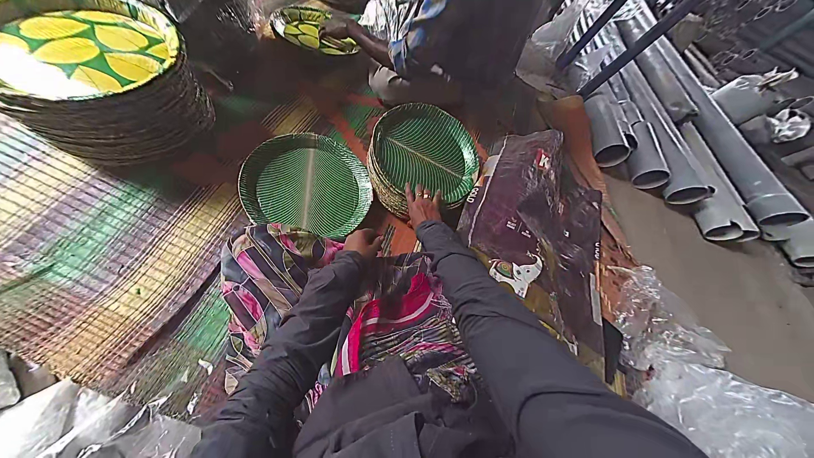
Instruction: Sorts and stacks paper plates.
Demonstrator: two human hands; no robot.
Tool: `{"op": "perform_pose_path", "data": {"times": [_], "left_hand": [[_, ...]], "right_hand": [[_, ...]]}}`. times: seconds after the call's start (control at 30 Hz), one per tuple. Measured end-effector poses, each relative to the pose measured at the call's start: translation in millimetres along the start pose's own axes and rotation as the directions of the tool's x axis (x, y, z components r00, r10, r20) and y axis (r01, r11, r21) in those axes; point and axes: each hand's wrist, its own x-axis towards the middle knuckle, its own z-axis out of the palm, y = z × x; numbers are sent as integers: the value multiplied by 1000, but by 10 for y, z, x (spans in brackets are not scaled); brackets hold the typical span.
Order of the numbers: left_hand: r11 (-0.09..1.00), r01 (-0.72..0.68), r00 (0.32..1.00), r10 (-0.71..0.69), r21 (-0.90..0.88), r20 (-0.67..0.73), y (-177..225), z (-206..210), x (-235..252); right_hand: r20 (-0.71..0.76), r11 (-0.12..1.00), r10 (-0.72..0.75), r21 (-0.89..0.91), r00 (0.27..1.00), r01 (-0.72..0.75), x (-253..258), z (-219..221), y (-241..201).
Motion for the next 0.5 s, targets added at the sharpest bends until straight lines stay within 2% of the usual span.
{"op": "perform_pose_path", "data": {"times": [0.13,0.23,0.4,0.5], "left_hand": [[999,-3,1000,4,40,-26,-33,18,-14],[999,16,999,-14,44,-48,-120,25,34],[999,-11,991,16,44,-129,-154,93,54],[996,45,983,-30,77,-179,-55,55,-34]], "right_hand": [[5,1000,-19,-17,1000,19,-11,43,-111],[86,998,-57,5,995,56,-58,-75,-183],[124,994,-44,103,991,31,-402,-95,-363],[152,990,-46,136,987,25,-618,-82,-395]]}}
